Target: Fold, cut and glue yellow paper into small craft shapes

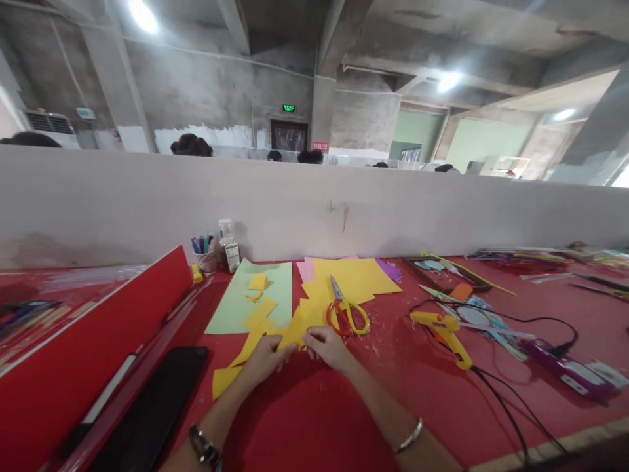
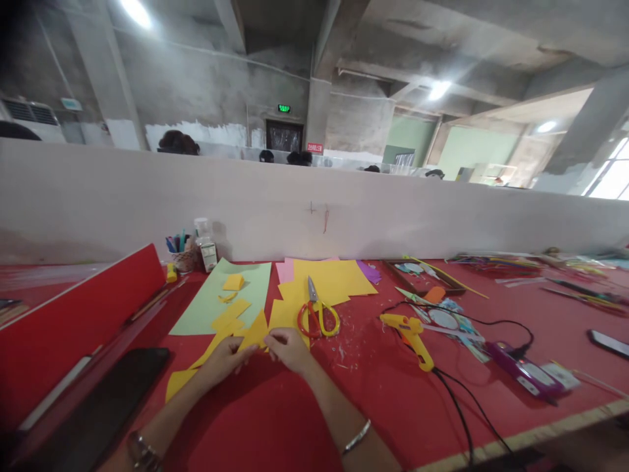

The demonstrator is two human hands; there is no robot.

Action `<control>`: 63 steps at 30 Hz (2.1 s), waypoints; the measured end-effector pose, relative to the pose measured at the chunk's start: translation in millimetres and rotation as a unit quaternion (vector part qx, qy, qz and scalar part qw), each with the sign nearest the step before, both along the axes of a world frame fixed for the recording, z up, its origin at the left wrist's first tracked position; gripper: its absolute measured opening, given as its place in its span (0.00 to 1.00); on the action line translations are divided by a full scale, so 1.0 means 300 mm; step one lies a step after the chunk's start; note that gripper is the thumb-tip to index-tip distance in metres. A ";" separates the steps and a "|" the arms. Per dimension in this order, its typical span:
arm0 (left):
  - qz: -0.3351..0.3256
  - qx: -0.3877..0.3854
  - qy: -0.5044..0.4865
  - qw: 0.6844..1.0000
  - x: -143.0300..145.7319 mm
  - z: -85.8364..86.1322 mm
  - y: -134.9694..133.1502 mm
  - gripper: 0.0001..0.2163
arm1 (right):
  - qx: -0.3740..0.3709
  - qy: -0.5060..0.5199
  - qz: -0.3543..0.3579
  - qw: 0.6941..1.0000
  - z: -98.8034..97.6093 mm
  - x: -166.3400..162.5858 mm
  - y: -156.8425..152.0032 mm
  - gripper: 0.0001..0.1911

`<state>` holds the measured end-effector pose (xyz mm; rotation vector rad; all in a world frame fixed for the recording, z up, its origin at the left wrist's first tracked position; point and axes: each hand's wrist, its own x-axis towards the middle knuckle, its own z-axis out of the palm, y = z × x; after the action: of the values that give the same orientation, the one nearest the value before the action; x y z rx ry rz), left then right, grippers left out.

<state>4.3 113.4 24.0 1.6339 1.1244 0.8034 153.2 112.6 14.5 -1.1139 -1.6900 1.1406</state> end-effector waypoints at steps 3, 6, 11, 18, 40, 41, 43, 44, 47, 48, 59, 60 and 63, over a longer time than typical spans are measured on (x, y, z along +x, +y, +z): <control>0.018 0.021 -0.042 0.999 -0.007 0.009 -0.003 0.18 | 0.008 0.001 -0.002 1.000 0.012 0.002 -0.005 0.23; 0.047 0.054 -0.109 0.991 -0.011 0.012 -0.006 0.17 | 0.004 0.000 0.012 1.000 0.023 0.000 -0.007 0.24; 0.064 0.064 -0.247 0.965 -0.006 -0.023 0.009 0.17 | -0.005 -0.007 0.038 0.999 0.021 -0.006 -0.009 0.26; -0.012 -0.012 -0.261 0.965 0.003 -0.062 0.017 0.16 | -0.041 0.030 0.047 0.998 0.004 0.000 -0.011 0.26; 0.034 -0.014 -0.195 0.980 0.022 -0.010 -0.024 0.11 | -0.015 0.063 -0.022 0.998 0.026 0.007 -0.019 0.20; 0.058 -0.012 -0.189 0.980 0.026 -0.006 -0.023 0.13 | -0.013 0.069 -0.032 0.997 0.025 0.005 -0.019 0.20; 0.098 -0.007 -0.176 0.979 0.033 0.001 -0.021 0.15 | -0.011 0.080 -0.051 0.995 0.020 0.001 -0.017 0.19; 0.108 -0.005 -0.167 0.980 0.035 0.004 -0.020 0.15 | -0.011 0.085 -0.060 0.995 0.017 0.000 -0.016 0.19; 0.102 0.006 -0.116 0.988 0.038 0.002 -0.021 0.17 | -0.004 0.090 -0.081 0.993 0.011 -0.002 -0.014 0.19; 0.098 0.010 -0.095 0.991 0.038 -0.001 -0.021 0.17 | -0.003 0.088 -0.084 0.993 0.010 -0.002 -0.014 0.18; 0.110 0.056 -0.012 0.992 0.032 -0.011 -0.021 0.17 | -0.009 0.045 -0.074 0.996 0.008 -0.009 -0.018 0.21; 0.110 0.065 -0.018 0.992 0.033 -0.010 -0.022 0.17 | -0.006 0.041 -0.072 0.997 0.007 -0.010 -0.019 0.21; 0.091 0.101 -0.061 0.989 0.038 -0.008 -0.025 0.14 | 0.005 0.032 -0.067 0.997 0.004 -0.008 -0.018 0.20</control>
<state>15.7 105.9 21.5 1.6372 1.1452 1.1539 150.8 107.2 15.8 -1.1545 -1.5464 1.0703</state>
